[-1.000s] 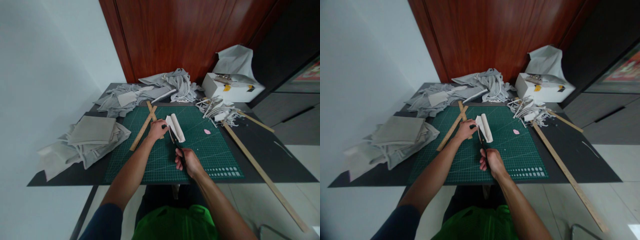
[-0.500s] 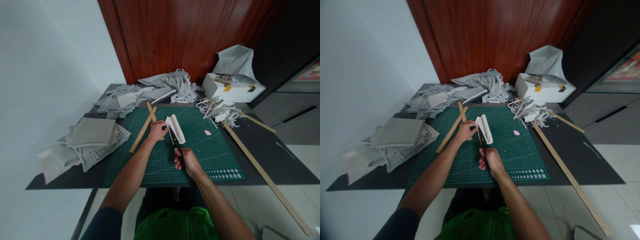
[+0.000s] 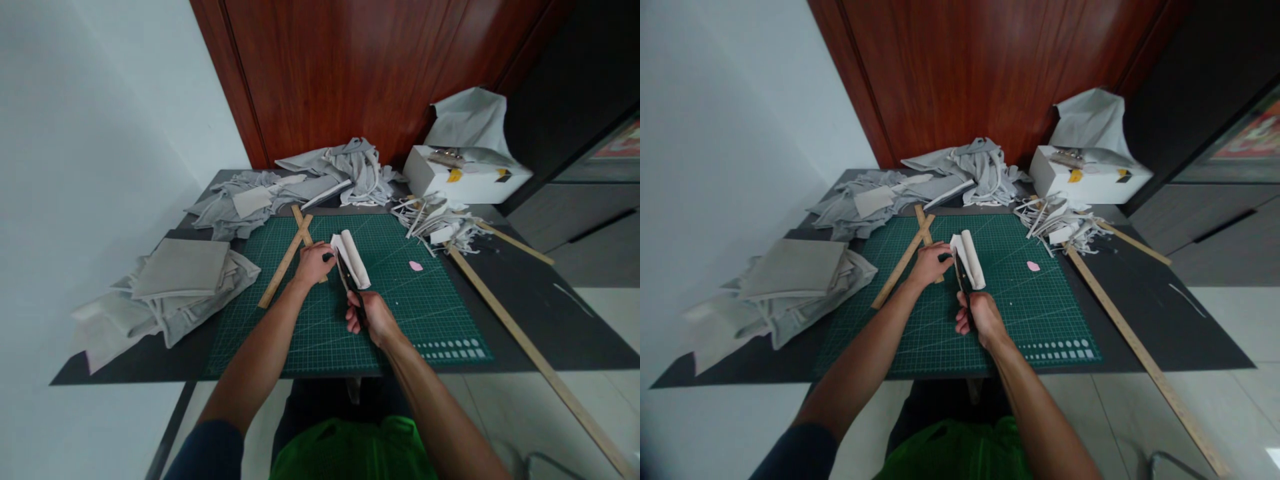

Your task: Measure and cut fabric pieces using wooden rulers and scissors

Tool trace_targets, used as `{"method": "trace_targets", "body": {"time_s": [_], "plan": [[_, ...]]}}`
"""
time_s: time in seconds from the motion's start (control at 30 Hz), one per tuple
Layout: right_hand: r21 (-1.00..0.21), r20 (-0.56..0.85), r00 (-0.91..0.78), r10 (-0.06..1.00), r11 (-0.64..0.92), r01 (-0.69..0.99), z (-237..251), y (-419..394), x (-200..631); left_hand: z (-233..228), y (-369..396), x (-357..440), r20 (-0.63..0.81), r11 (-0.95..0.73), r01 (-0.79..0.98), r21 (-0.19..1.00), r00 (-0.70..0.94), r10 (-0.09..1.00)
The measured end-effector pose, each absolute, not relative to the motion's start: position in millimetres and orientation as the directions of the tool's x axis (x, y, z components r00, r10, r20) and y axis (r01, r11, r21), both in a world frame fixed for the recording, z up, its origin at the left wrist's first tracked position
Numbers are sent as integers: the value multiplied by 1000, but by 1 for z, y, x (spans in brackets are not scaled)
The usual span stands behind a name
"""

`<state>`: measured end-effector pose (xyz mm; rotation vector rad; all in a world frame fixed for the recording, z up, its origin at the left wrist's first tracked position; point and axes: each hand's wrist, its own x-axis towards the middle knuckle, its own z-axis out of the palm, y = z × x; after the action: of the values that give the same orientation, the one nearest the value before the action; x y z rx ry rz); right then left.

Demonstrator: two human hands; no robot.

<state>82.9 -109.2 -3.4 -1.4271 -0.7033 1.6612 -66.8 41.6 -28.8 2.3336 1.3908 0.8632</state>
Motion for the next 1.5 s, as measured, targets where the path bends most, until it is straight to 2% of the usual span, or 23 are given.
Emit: {"method": "trace_targets", "body": {"time_s": [0.3, 0.73, 0.87, 1.03, 1.17, 1.27, 1.5], "plan": [[-833, -521, -12, 854, -511, -212, -4, -107, 82, -29, 42, -67, 366, -506, 678, 533, 354, 861], [-822, -542, 12, 840, -527, -216, -1, -95, 79, -26, 40, -67, 319, -472, 707, 526, 351, 880], [-817, -540, -4, 842, -526, -236, 0, -94, 80, -17, 41, -65, 307, -489, 749, 447, 384, 870], [-806, -558, -20, 830, -547, -227, 4, -93, 81, -5, 61, -55, 219, -469, 844, 261, 421, 880], [-806, -563, -25, 826, -555, -205, 6, -92, 82, -5, 80, -48, 190, -493, 843, 216, 459, 868], [-806, -561, -23, 828, -552, -212, 5, -92, 83, -11, 87, -48, 183, -477, 850, 223, 444, 877], [-806, -556, -37, 831, -549, -221, 4, -92, 87, -32, 87, -57, 338, -407, 847, 343, 293, 894]]}}
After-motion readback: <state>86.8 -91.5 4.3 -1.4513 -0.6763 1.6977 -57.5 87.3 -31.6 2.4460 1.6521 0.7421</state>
